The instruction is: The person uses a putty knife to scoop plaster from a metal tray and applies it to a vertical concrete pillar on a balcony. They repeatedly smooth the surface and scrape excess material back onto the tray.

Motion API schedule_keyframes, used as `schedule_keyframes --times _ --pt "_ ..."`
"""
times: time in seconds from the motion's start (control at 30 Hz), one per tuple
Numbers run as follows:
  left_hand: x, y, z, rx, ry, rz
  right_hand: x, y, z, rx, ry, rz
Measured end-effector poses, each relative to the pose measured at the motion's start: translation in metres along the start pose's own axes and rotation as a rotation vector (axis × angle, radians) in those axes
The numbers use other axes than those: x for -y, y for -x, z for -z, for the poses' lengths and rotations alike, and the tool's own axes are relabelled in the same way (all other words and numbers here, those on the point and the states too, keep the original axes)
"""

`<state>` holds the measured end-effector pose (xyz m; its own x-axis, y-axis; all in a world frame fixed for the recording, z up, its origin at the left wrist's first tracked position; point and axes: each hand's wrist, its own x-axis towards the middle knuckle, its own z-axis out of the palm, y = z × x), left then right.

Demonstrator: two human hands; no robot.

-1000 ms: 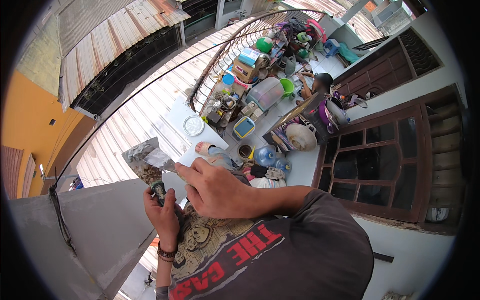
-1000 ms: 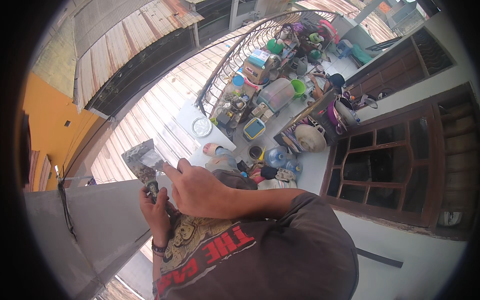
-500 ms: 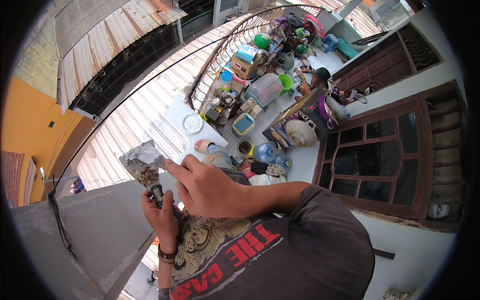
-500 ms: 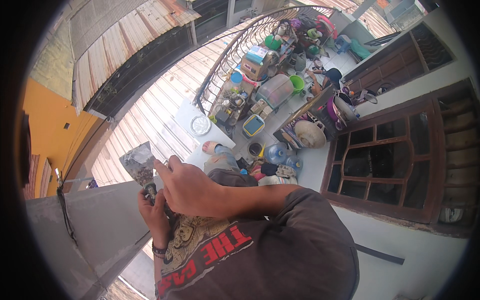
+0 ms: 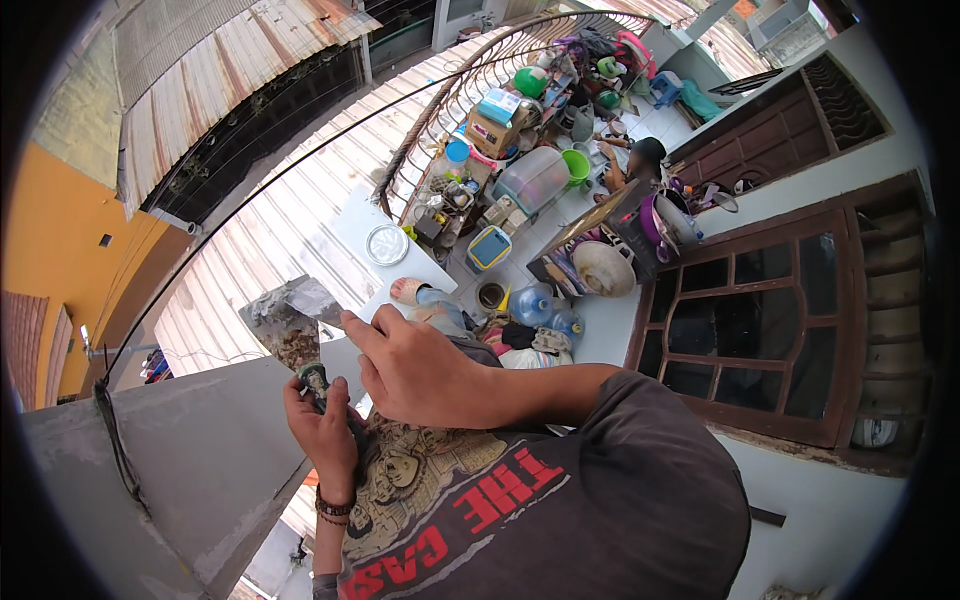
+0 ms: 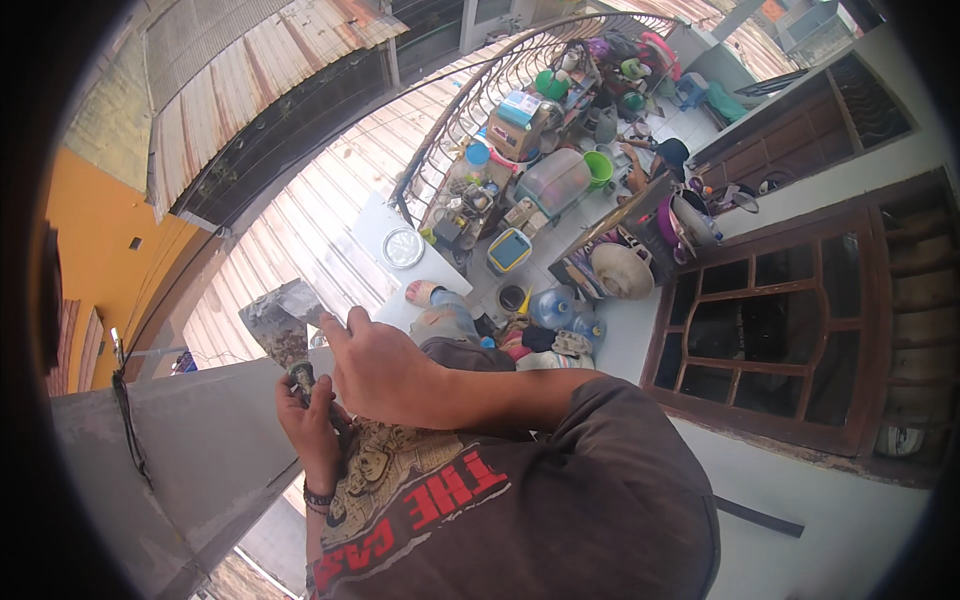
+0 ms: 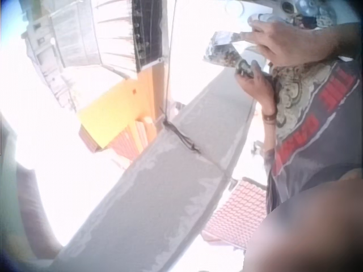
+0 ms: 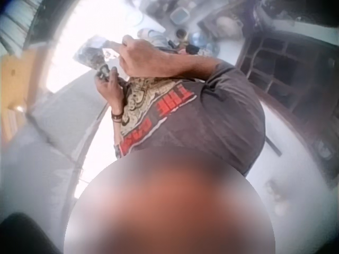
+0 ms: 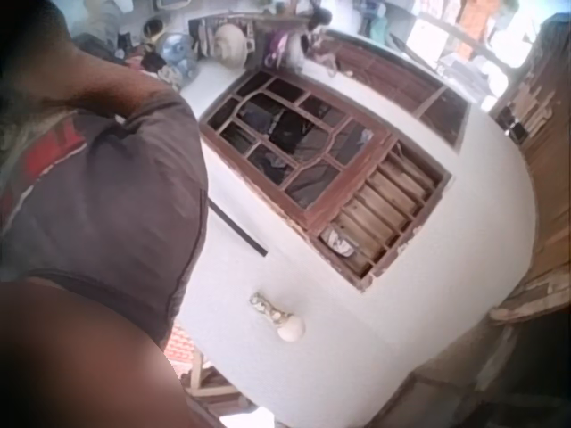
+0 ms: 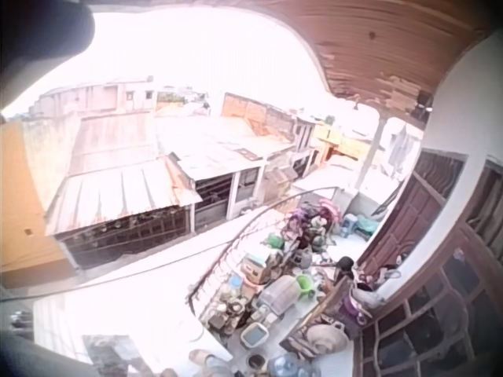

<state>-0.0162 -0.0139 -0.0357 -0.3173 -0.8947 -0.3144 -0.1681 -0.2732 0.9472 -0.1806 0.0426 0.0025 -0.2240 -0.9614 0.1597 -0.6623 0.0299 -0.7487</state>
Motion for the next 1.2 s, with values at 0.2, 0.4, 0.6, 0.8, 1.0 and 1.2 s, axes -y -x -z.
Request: schedule_keyframes --times 0.2,0.4,0.6,0.8,1.0,1.2 --pt "0.002 0.000 -0.003 -0.015 0.012 -0.003 0.001 0.005 0.008 0.034 -0.072 0.018" --pt "0.005 0.000 -0.003 -0.019 0.011 -0.018 -0.004 0.004 0.005 0.064 -0.018 0.006" --pt "0.000 0.001 -0.005 -0.029 0.027 0.011 0.000 -0.005 0.020 0.014 -0.023 0.009" --pt "0.002 0.001 -0.002 -0.061 0.095 0.009 0.007 0.001 0.016 0.103 -0.015 0.061" --pt "0.000 0.004 -0.001 -0.099 0.031 -0.004 0.008 -0.013 0.014 0.040 0.011 0.106" --pt "0.009 0.002 0.001 -0.114 -0.026 -0.040 0.019 -0.008 0.023 0.158 -0.012 0.080"
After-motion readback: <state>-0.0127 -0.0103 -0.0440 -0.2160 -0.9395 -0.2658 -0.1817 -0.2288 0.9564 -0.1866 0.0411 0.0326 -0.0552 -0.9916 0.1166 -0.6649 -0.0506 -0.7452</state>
